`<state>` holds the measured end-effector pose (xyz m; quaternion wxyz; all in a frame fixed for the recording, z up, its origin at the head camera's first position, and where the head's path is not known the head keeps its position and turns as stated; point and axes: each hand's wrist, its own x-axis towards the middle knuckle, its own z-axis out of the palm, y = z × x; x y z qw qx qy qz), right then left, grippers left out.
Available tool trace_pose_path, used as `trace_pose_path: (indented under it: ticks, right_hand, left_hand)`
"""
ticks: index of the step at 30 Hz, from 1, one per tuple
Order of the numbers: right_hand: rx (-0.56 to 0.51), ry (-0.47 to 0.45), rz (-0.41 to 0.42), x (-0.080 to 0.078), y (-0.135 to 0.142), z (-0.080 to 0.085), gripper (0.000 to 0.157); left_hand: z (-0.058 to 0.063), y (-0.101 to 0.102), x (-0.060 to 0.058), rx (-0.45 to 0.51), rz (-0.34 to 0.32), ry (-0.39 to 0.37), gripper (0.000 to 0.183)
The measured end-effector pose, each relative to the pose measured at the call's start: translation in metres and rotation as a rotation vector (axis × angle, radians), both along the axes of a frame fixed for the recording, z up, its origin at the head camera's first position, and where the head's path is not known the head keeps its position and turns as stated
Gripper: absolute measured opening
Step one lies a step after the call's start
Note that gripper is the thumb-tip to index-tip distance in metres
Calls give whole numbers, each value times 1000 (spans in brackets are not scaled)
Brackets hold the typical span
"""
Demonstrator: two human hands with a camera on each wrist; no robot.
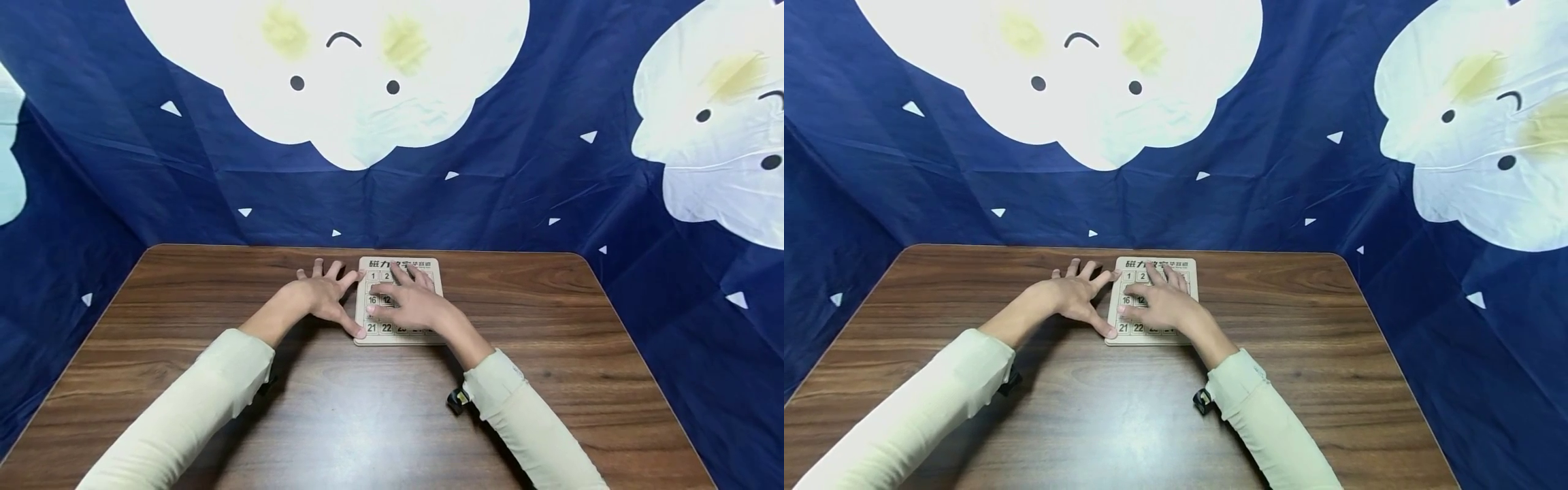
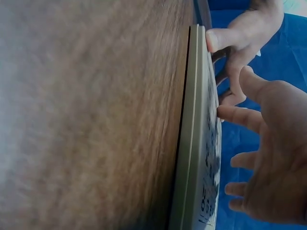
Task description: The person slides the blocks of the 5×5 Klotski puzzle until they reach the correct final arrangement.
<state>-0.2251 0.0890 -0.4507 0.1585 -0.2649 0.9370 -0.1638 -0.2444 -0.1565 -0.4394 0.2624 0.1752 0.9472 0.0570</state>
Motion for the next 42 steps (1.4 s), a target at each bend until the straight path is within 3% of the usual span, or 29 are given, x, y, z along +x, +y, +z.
trace_pose_path:
  ticks: [8,16,22,27,31,37,42]
  right_hand:
    - [-27,18,35,-1,2,4,61]
    - [-10,100,-49,9,33,11,65]
    - [-1,76,-81,6,36,4,68]
    - [-8,26,-41,5,27,3,69]
    - [-9,64,-17,7,28,7,67]
    - [50,90,-61,19,44,17,56]
    - [75,103,-75,18,45,17,57]
  left_hand:
    - [-6,-3,-1,-19,6,8,145]
    - [-7,-1,1,-26,11,2,145]
    - [-8,-1,0,-26,9,0,145]
    - [-7,0,0,-16,5,2,145]
    - [-7,-2,0,-19,14,-3,145]
    - [-5,-1,0,-14,15,-12,145]
    - [-4,-1,0,-16,17,-7,145]
